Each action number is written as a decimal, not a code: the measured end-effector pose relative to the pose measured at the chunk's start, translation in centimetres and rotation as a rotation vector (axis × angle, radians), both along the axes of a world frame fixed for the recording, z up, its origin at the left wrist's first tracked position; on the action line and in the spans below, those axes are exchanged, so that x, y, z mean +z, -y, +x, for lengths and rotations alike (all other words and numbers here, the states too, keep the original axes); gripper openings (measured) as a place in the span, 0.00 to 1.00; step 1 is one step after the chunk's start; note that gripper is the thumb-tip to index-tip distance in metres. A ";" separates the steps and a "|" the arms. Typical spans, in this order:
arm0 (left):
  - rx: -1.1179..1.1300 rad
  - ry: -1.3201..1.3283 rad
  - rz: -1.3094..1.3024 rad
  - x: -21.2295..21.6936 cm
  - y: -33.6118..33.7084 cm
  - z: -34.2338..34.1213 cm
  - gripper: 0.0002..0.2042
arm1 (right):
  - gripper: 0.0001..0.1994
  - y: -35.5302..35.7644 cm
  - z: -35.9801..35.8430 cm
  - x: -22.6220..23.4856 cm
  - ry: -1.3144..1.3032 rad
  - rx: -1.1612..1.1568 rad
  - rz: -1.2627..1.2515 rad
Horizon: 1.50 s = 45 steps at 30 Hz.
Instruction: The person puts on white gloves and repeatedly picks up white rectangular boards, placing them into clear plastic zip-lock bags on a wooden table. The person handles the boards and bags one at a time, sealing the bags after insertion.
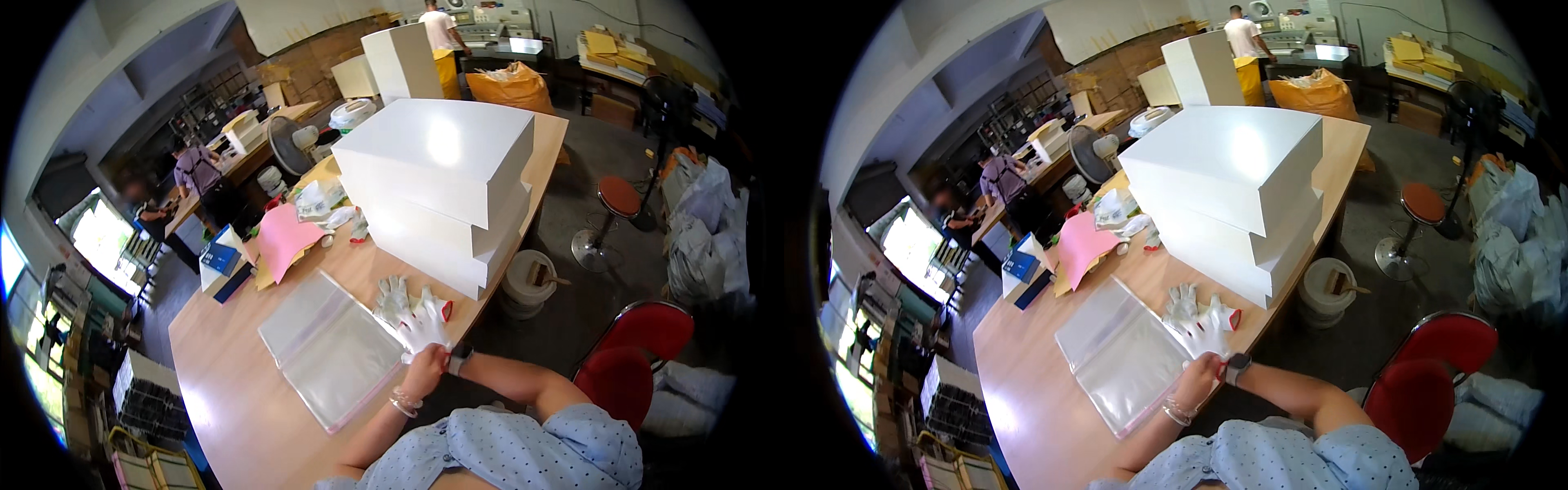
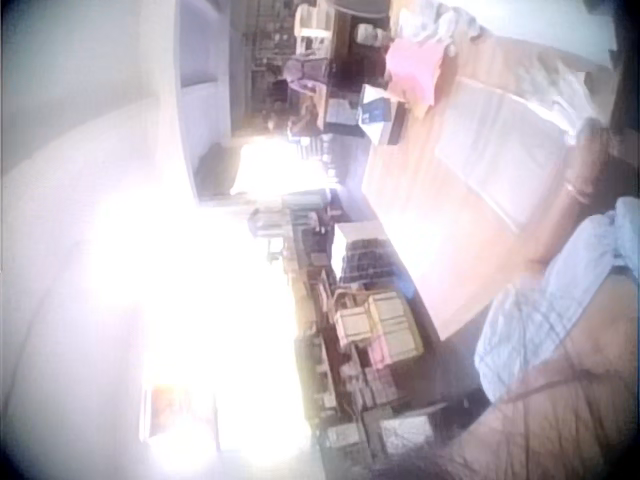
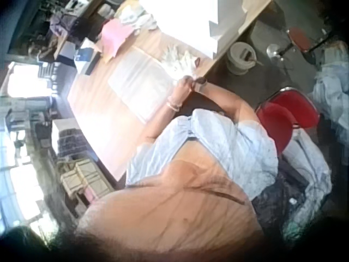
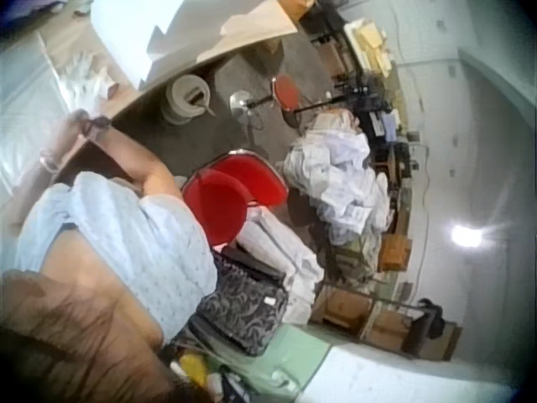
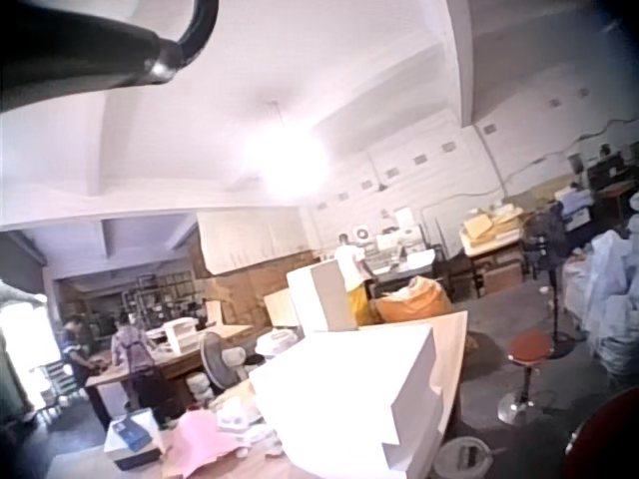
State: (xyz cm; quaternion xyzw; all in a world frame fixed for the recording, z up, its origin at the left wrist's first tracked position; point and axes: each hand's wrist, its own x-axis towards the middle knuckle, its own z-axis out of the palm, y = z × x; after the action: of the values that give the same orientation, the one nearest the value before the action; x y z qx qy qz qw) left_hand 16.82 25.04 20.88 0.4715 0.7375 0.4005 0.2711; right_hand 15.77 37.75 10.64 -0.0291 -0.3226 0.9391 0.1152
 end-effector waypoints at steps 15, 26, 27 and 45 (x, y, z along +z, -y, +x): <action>0.113 -0.623 -0.088 -5.6 -3.7 -0.6 0.10 | 0.20 0.2 1.4 -4.6 0.151 0.257 0.226; 0.038 -0.166 -0.207 -6.7 -3.7 2.7 0.14 | 0.21 -0.1 4.6 -6.5 0.223 0.334 0.233; 0.024 -0.048 -0.144 -6.9 -3.7 2.8 0.14 | 0.22 -0.2 4.7 -6.7 0.229 0.342 0.237; 0.655 -0.346 0.478 -2.7 3.4 -7.3 0.20 | 0.23 1.1 -12.2 -6.2 0.076 0.536 0.263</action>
State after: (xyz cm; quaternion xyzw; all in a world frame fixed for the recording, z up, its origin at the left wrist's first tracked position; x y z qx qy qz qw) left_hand 9.48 21.67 18.14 0.3225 0.7690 0.5400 -0.1142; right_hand 3.60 36.69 4.46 0.0371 -0.4417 0.8844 -0.1460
